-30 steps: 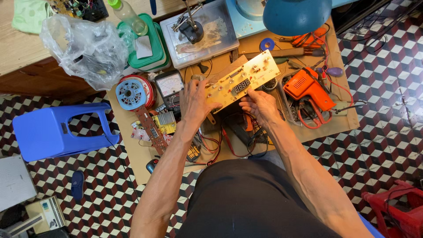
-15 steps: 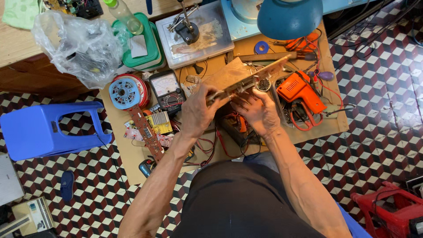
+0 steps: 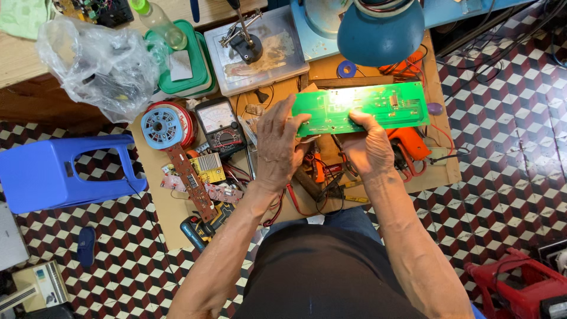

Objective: The person handles several circuit boards, turning them over to inspect both sides. They use a multimeter with red and black probes to test electrical points on the boards. The person also picks up and sets down other boards and tools on the cluttered workbench.

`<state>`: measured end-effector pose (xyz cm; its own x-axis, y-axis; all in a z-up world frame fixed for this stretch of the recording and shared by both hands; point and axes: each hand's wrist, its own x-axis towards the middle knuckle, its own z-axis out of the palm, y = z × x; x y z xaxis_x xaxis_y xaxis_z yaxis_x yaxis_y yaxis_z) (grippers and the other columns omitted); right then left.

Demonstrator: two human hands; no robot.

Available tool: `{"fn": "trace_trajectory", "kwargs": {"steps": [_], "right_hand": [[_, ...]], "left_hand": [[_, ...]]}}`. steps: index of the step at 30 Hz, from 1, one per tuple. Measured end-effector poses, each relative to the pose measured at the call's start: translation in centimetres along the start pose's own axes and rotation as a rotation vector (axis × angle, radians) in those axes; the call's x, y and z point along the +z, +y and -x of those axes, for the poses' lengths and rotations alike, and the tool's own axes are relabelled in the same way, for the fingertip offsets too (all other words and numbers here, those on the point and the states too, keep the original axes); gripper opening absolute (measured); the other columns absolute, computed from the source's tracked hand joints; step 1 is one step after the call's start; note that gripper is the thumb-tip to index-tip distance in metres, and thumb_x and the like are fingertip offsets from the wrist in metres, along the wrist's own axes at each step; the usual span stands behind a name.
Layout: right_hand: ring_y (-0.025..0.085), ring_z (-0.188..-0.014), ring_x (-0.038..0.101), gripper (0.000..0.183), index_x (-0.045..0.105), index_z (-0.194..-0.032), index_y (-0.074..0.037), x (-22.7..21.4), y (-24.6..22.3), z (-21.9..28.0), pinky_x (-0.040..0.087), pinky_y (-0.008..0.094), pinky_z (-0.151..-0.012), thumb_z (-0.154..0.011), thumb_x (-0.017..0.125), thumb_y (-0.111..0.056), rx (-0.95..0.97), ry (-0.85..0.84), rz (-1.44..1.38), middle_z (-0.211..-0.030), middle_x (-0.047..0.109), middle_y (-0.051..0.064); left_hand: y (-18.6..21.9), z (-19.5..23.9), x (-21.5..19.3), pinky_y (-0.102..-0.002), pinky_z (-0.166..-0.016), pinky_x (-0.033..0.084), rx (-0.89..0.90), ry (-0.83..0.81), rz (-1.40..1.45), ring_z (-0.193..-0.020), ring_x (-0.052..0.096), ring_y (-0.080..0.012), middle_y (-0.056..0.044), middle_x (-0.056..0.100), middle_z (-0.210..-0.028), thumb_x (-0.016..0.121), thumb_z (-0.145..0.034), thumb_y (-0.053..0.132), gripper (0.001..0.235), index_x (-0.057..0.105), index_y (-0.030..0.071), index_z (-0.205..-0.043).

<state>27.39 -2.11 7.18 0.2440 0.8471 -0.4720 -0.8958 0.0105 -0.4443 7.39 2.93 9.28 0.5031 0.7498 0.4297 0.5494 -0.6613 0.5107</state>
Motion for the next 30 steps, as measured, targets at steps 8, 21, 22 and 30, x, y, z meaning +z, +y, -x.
{"fn": "trace_trajectory", "kwargs": {"steps": [8,21,22,30], "right_hand": [[0.026,-0.121,0.061,0.036,0.061,-0.122,-0.004,-0.3,-2.7,-3.1,0.049,0.046,-0.115,-0.088,0.063,0.007,-0.002,-0.008,-0.076,-0.125,0.063,0.010],[0.022,-0.126,0.059,0.043,0.059,-0.130,-0.005,-2.2,-5.1,-7.5,0.045,0.041,-0.120,-0.090,0.062,0.010,-0.001,-0.058,-0.030,-0.129,0.063,0.006],[0.023,-0.126,0.059,0.043,0.059,-0.130,-0.005,-2.3,-5.2,-7.7,0.045,0.042,-0.121,-0.089,0.062,0.009,0.007,-0.054,-0.024,-0.130,0.063,0.006],[0.024,-0.131,0.056,0.048,0.056,-0.135,-0.005,-2.0,-6.2,-8.3,0.042,0.044,-0.123,-0.089,0.062,0.007,0.024,-0.052,0.058,-0.134,0.061,0.007]], "left_hand": [[1.9,-1.1,2.0,-0.041,-0.114,0.040,-0.848,-0.086,1.072,-0.132,0.053,-0.0236,-0.017,0.056,-0.142,0.077,-0.087,0.028,0.086,0.029,0.011,-0.156],[2.4,-4.3,8.1,-0.033,-0.092,0.059,-0.996,0.059,1.529,-0.100,0.070,-0.0173,-0.010,0.068,-0.114,0.074,-0.093,0.014,0.044,0.054,0.000,-0.128],[2.4,-4.4,8.3,-0.033,-0.092,0.059,-1.000,0.067,1.530,-0.100,0.070,-0.0177,-0.011,0.068,-0.114,0.074,-0.093,0.014,0.043,0.053,0.000,-0.128],[2.5,-5.2,9.1,-0.035,-0.092,0.061,-1.057,0.075,1.461,-0.098,0.071,-0.0203,-0.014,0.069,-0.111,0.072,-0.094,0.016,0.040,0.054,-0.001,-0.125]]}}
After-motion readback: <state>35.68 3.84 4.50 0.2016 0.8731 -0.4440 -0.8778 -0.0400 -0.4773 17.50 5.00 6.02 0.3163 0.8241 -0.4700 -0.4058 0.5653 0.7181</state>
